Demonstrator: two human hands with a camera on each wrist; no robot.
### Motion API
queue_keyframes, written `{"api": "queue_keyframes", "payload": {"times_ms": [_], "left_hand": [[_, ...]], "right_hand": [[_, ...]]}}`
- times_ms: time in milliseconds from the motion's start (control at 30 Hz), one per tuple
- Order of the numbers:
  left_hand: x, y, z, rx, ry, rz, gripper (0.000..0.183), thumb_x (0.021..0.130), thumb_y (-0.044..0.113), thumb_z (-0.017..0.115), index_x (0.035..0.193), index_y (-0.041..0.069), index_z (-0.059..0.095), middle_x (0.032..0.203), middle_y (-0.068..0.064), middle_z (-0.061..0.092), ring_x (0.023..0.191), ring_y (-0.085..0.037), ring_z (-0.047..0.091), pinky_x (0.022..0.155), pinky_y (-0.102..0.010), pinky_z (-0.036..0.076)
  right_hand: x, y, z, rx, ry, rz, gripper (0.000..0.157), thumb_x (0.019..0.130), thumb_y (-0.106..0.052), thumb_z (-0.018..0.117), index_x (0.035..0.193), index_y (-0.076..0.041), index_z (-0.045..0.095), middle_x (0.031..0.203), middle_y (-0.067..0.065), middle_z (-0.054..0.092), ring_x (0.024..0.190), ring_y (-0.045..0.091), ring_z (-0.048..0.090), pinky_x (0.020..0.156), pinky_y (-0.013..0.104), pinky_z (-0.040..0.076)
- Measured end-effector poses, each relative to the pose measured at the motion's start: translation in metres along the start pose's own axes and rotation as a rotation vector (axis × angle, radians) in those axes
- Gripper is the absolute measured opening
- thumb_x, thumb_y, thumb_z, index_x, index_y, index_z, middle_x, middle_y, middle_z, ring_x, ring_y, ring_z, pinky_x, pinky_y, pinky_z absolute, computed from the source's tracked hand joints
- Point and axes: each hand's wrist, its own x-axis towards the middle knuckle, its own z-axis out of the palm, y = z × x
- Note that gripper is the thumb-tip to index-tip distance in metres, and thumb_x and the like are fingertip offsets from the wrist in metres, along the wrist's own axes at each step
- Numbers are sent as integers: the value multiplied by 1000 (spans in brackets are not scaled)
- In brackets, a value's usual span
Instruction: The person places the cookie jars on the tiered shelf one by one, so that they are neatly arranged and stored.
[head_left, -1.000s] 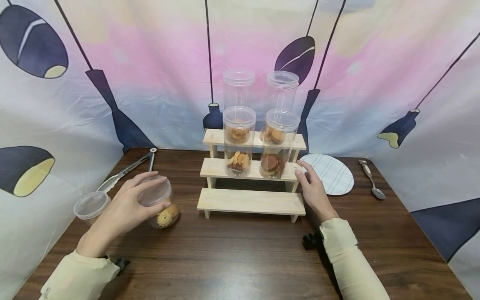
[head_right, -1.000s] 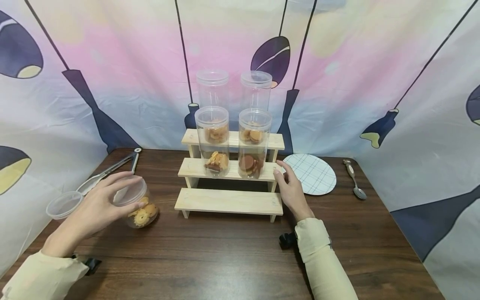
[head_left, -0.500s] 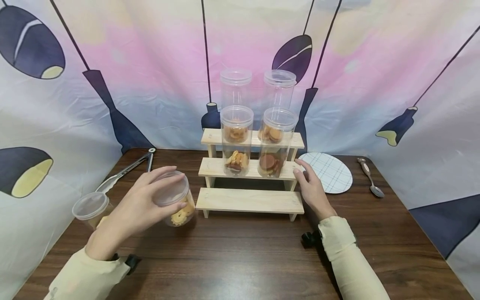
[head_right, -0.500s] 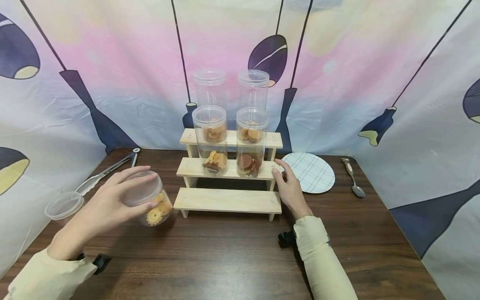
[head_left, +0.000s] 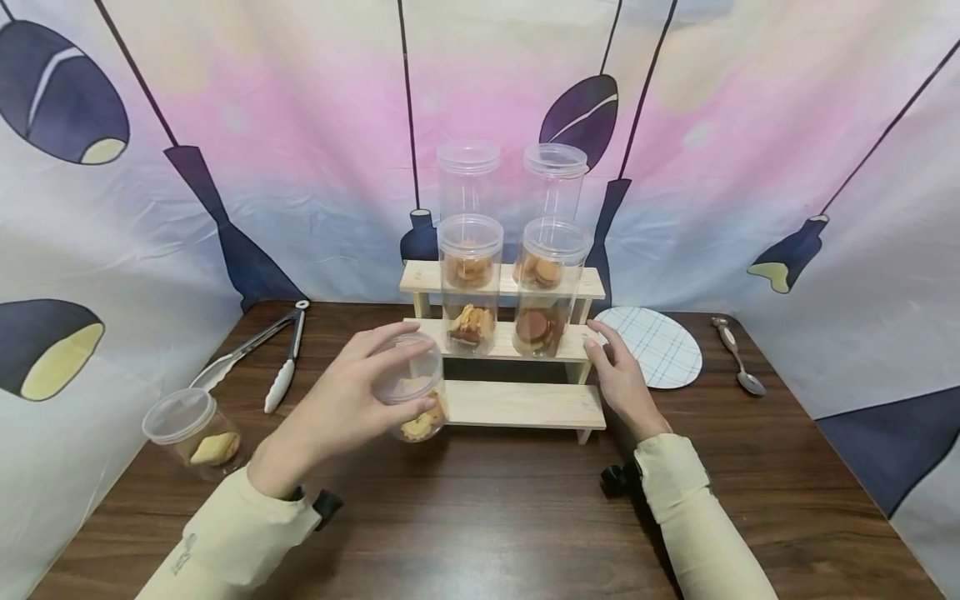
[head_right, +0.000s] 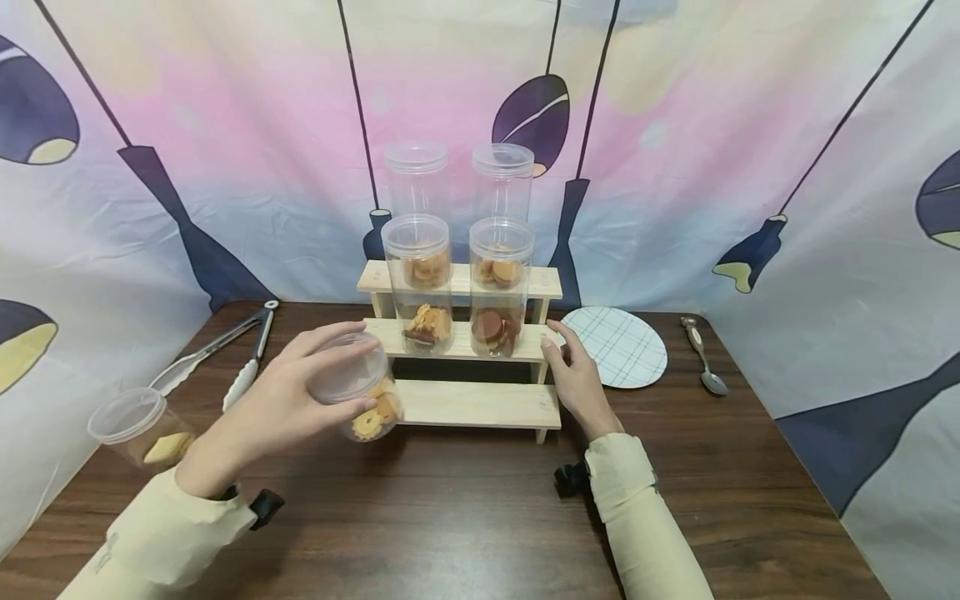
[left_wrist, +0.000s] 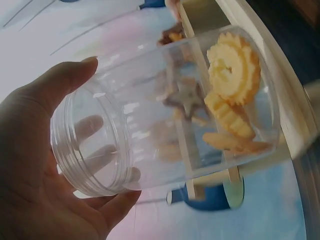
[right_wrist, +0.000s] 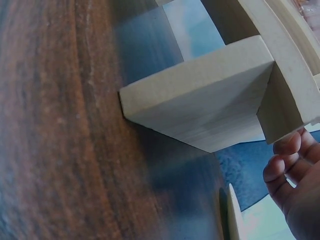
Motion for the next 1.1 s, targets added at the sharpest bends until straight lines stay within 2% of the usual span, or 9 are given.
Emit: {"api": "queue_keyframes", "payload": {"times_ms": [233, 500, 800, 1100], "left_hand": [[14, 8, 23, -92, 11, 34, 57, 76, 28, 89, 128, 16, 69, 144, -5, 53, 132, -28, 46, 104, -48, 40], [16, 10, 47, -129, 13, 16, 54, 78, 29, 87, 127, 16, 70, 141, -7, 55, 131, -26, 46, 103, -47, 43], [17, 8, 64, -145, 78, 48, 53, 75, 26, 89, 124, 15, 71, 138, -8, 56, 128, -27, 47, 101, -47, 43], [18, 8, 73, -117, 122, 73, 49, 75, 25, 90, 120, 13, 73, 136, -9, 55, 127, -32, 46, 103, -51, 39]], "right_hand": [[2, -2, 2, 6, -7, -5, 57, 102, -56, 45, 151, -26, 43, 96, 13, 57, 89, 27, 53, 81, 40, 42], [4, -2, 4, -3, -5, -7, 58, 102, -56, 44, 151, -25, 43, 90, 11, 54, 83, 27, 52, 77, 40, 42], [2, -1, 2, 8, -6, 2, 57, 102, -57, 45, 151, -28, 43, 93, 12, 55, 87, 27, 53, 80, 40, 42], [1, 0, 0, 17, 1, -4, 59, 102, -56, 46, 151, -23, 44, 93, 12, 55, 88, 27, 52, 80, 40, 42]]}}
